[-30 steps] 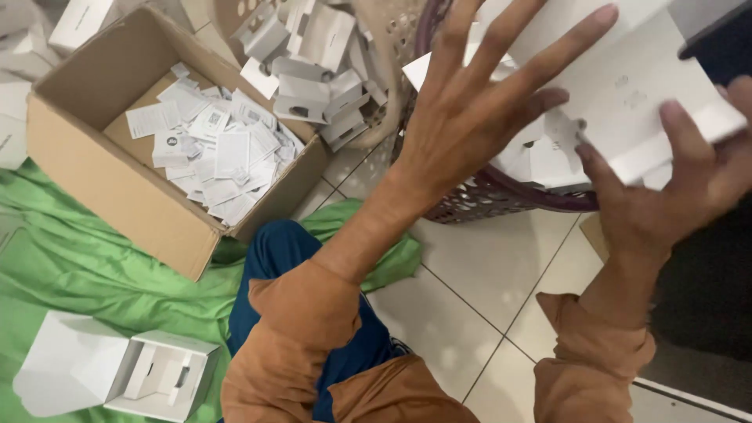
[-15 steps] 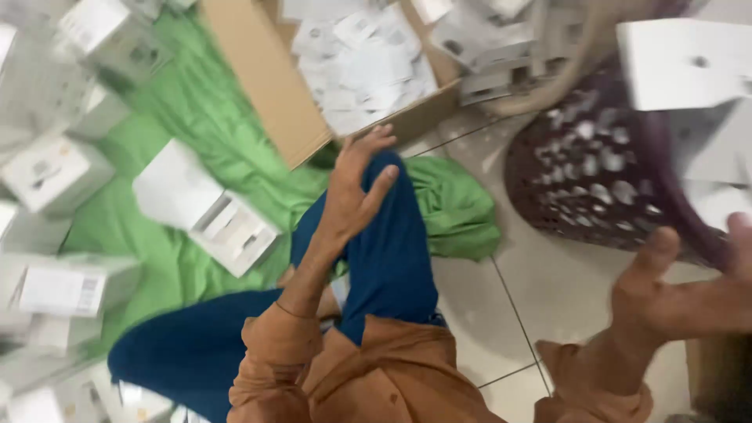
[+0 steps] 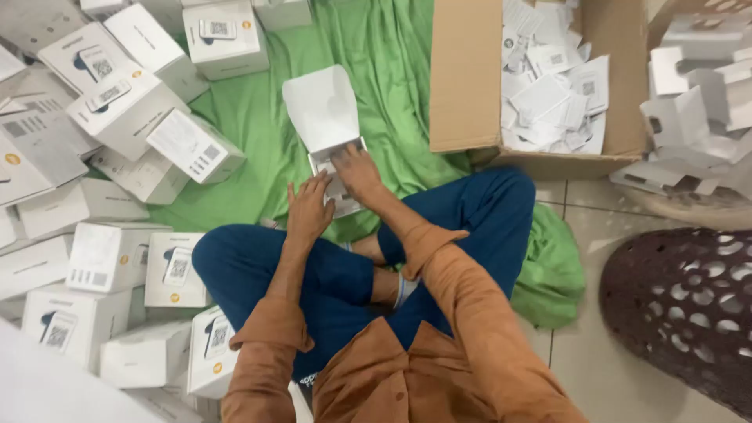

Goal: The person packs electronic device boxes with manuals and leaflets that are organized in baskets and piles.

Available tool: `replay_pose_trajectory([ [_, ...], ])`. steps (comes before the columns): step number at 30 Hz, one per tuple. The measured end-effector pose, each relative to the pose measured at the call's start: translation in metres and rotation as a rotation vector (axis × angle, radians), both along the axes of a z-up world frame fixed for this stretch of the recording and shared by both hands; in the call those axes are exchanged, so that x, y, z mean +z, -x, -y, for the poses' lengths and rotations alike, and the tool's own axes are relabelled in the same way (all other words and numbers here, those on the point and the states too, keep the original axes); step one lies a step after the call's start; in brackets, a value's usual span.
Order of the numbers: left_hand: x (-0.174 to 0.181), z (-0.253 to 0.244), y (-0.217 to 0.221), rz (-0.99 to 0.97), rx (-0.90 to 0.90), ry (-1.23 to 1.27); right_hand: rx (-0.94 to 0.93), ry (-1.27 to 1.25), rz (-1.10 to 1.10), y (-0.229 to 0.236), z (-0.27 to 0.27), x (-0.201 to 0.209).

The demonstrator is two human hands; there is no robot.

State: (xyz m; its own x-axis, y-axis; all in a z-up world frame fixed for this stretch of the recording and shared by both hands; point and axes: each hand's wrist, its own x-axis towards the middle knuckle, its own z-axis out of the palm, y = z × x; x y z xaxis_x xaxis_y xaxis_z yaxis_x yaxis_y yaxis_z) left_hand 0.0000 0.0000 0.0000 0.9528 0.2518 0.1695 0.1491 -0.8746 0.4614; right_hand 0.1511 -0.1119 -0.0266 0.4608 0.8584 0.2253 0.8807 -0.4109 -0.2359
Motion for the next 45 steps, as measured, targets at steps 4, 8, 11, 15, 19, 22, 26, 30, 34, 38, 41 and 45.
replay_pose_trajectory([
  [4, 0.02, -0.002, 0.001, 0.113, 0.174, 0.118, -0.069, 0.198, -0.001, -0.001, -0.001, -0.001],
  [8, 0.061, 0.026, -0.015, 0.333, 0.281, 0.373, -0.214, -0.259, 0.019, 0.019, 0.069, 0.14],
  [11, 0.052, 0.076, -0.046, 0.07, 0.334, 0.892, -0.425, -0.48, -0.157, 0.025, 0.131, 0.17],
  [15, 0.062, 0.178, -0.119, 0.005, 0.085, 1.151, -0.796, -0.592, -0.517, 0.008, 0.227, 0.152],
  [19, 0.067, 0.302, -0.206, 0.057, -0.243, 1.2, -1.177, -0.643, -0.506, -0.052, 0.361, 0.127],
  [22, 0.152, 0.367, -0.252, 0.023, -0.826, 1.495, -1.069, -1.573, -0.508, -0.114, 0.453, 0.165],
  [26, 0.233, 0.345, -0.255, 0.044, -0.985, 1.374, -0.708, -2.069, -0.516, -0.162, 0.552, 0.134],
  [30, 0.17, 0.27, -0.24, 0.002, -0.765, 1.041, -0.992, -1.511, -0.344, -0.17, 0.512, 0.134],
  [34, 0.095, 0.192, -0.185, -0.053, -0.387, 0.871, -1.126, -0.116, 0.27, -0.163, 0.459, 0.166],
  [38, 0.078, 0.137, -0.119, -0.029, -0.269, 0.621, -1.01, 0.44, 0.65, -0.228, 0.526, 0.107],
  [41, 0.074, 0.109, -0.071, -0.013, -0.212, 0.493, -1.205, 0.461, 0.367, -0.278, 0.601, 0.106],
  [45, 0.07, 0.073, -0.026, 0.004, -0.166, 0.363, -1.451, 0.208, 0.516, -0.287, 0.627, 0.131],
])
